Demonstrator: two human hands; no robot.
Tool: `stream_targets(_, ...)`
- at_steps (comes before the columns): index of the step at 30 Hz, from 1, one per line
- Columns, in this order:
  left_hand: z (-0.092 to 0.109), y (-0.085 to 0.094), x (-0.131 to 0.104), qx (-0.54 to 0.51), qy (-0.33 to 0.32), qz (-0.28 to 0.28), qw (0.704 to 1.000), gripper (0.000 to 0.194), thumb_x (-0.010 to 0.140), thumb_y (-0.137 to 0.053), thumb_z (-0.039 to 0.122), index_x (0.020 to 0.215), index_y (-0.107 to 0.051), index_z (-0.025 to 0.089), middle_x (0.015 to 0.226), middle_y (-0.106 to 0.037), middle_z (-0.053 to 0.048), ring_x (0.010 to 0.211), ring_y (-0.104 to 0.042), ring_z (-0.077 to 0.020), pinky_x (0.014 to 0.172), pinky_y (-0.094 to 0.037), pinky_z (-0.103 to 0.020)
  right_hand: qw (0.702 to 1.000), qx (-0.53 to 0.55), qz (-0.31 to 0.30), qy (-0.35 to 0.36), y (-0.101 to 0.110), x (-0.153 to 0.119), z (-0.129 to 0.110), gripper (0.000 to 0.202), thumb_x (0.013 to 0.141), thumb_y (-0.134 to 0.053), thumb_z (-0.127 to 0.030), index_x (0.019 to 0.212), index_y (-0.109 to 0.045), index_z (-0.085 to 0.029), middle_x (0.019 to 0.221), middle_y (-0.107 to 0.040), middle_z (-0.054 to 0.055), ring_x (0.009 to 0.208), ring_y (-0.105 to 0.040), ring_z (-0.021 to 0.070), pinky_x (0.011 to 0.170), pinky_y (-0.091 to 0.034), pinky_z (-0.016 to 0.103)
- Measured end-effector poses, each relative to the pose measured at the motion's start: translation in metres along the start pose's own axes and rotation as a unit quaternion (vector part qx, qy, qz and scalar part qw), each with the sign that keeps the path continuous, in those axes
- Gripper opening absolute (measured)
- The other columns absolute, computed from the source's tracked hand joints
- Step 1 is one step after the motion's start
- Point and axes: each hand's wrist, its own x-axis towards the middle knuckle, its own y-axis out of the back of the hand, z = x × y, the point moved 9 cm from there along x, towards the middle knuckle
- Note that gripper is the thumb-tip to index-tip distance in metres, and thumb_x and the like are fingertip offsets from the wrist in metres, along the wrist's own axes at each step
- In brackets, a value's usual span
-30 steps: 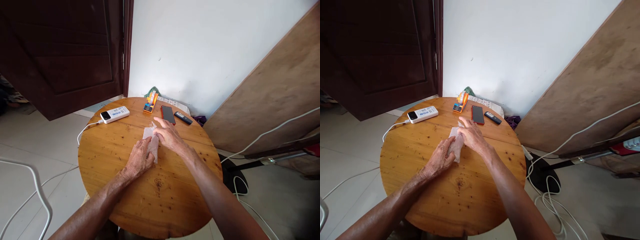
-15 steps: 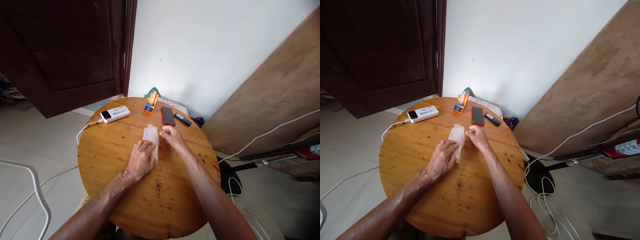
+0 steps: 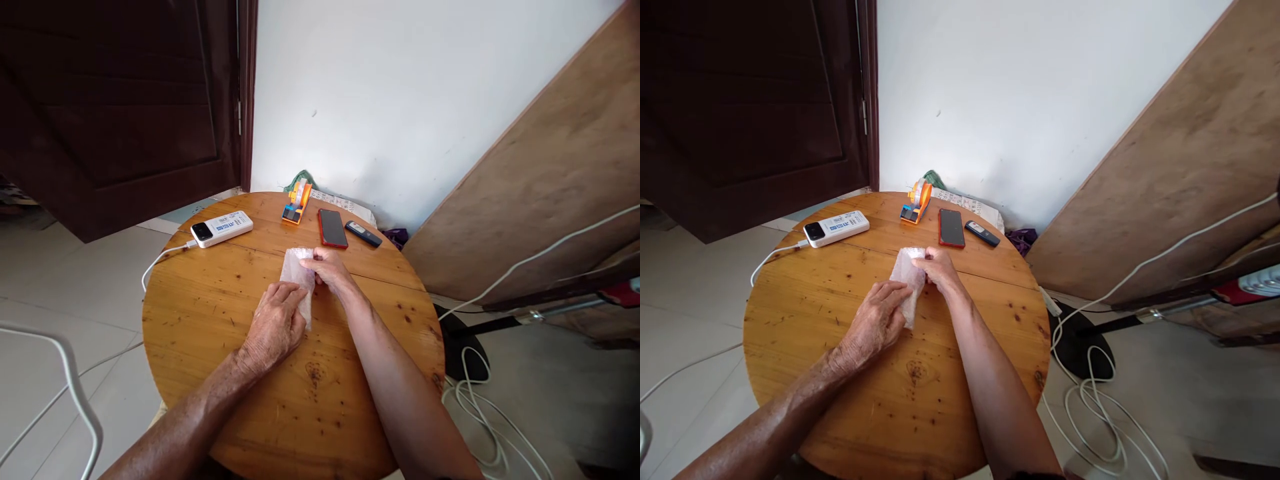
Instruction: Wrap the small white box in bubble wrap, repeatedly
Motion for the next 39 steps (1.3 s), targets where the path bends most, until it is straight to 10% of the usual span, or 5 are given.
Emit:
stream_targets(11, -0.005, 0.0, 0.001, 0.002, 0.019, -0.002, 1.0, 0.04, 0.076, -0.048, 0.006, 0.112, -0.064, 0.012, 0.113, -0.069, -0.013, 0.109, -0.057, -0.0268, 0.099, -0.047, -0.043, 0.995, 0.085, -0.013, 0.052, 0.003, -0.006, -0.015, 0.03, 0.056, -0.071, -0.038, 0.066, -0.05, -0.02, 0.06, -0.053, -0.005, 0.054, -0.046, 0.0109, 0.049, -0.035, 0.022)
stream_targets(22, -0.016, 0.014, -0.003, 0.1, 0.106, 0.025, 0.989, 0.035, 0.078, -0.058, 0.019, 0.111, -0.064, 0.015, 0.111, -0.062, -0.014, 0.101, -0.054, -0.0313, 0.091, -0.047, -0.049, 0.975, -0.07, -0.014, 0.211, 0.005, -0.078, -0.07, 0.015, 0.074, -0.062, -0.032, 0.073, -0.054, -0.019, 0.064, -0.047, -0.005, 0.058, -0.041, 0.0101, 0.055, -0.031, 0.023)
stream_targets(29, -0.038, 0.018, -0.004, -0.048, 0.164, 0.058, 0.984, 0.068, 0.066, -0.071, 0.019, 0.131, -0.049, 0.017, 0.13, -0.051, -0.015, 0.125, -0.048, -0.0328, 0.106, -0.042, -0.05, 0.947, -0.143, -0.024, 0.288, -0.01, -0.129, -0.068, 0.009, 0.084, -0.05, -0.016, 0.08, -0.058, -0.02, 0.086, -0.067, 0.002, 0.081, -0.061, 0.0161, 0.074, -0.046, 0.026)
stream_targets(39, -0.041, 0.001, -0.003, -0.232, 0.156, -0.063, 0.958, 0.024, 0.067, -0.072, 0.021, 0.087, -0.06, 0.019, 0.111, -0.064, -0.01, 0.121, -0.056, -0.0281, 0.094, -0.05, -0.039, 0.894, -0.198, 0.043, 0.399, -0.024, -0.167, -0.047, 0.017, 0.087, -0.051, -0.008, 0.09, -0.056, -0.024, 0.11, -0.067, 0.008, 0.106, -0.063, 0.0215, 0.089, -0.051, 0.035)
